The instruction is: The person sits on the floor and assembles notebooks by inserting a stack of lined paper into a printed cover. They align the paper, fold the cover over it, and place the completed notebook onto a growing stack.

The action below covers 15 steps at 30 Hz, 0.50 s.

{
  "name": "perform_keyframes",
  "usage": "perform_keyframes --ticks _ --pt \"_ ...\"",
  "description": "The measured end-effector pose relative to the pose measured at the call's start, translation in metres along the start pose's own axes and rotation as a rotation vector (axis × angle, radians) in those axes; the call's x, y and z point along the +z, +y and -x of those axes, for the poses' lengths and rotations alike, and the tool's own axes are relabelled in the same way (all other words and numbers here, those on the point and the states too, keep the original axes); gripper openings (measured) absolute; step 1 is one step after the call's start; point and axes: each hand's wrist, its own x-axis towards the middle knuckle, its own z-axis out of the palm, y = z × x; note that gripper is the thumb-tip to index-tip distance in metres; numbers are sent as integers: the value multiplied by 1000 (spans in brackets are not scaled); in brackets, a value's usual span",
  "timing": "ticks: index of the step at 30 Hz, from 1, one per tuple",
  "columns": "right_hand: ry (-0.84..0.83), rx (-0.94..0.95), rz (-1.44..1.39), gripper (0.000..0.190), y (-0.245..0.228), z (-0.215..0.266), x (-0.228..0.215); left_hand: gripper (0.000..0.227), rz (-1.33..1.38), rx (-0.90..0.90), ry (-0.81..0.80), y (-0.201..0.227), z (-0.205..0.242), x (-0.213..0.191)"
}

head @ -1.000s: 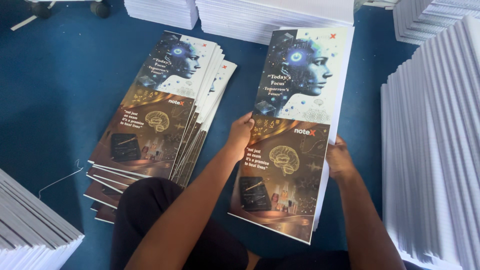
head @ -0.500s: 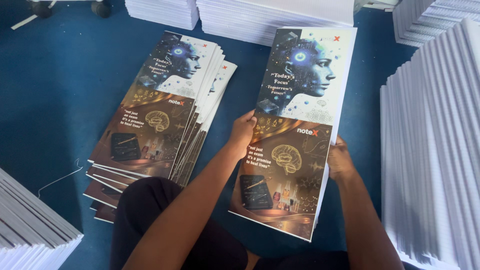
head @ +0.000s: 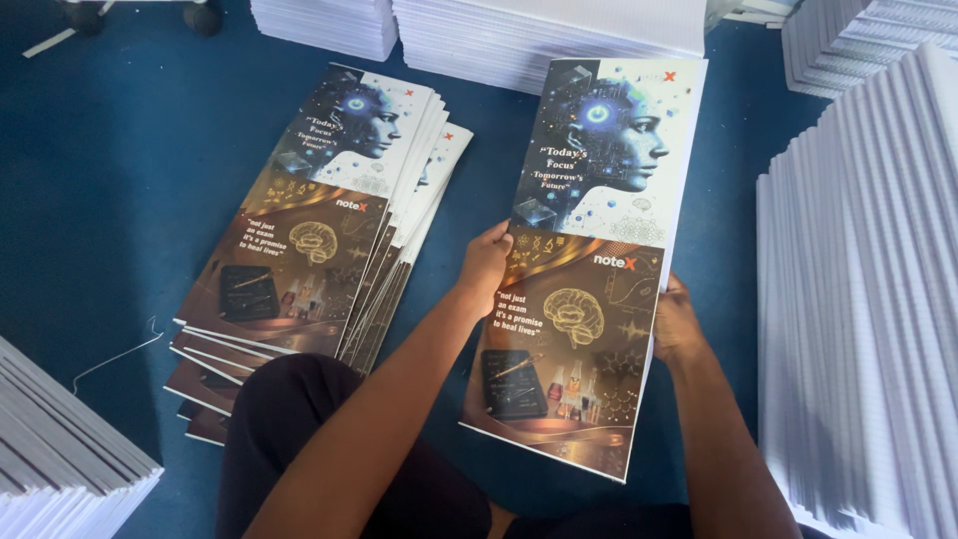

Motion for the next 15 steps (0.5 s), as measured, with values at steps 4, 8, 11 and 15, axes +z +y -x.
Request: perform_keyframes --ticks 4,8,11,15 --pt "-18 -14 17 30 1 -2 -3 42 -5 14 -21 1 1 1" --pt "-29 -14 -7 27 1 -1 -2 42 19 7 -34 1 2 1" --pt "-54 -24 -36 25 1 1 -1 43 52 -4 -45 0 2 1" --pt "-40 -8 -37 21 3 -2 -1 44 70 -1 -35 -2 2 0"
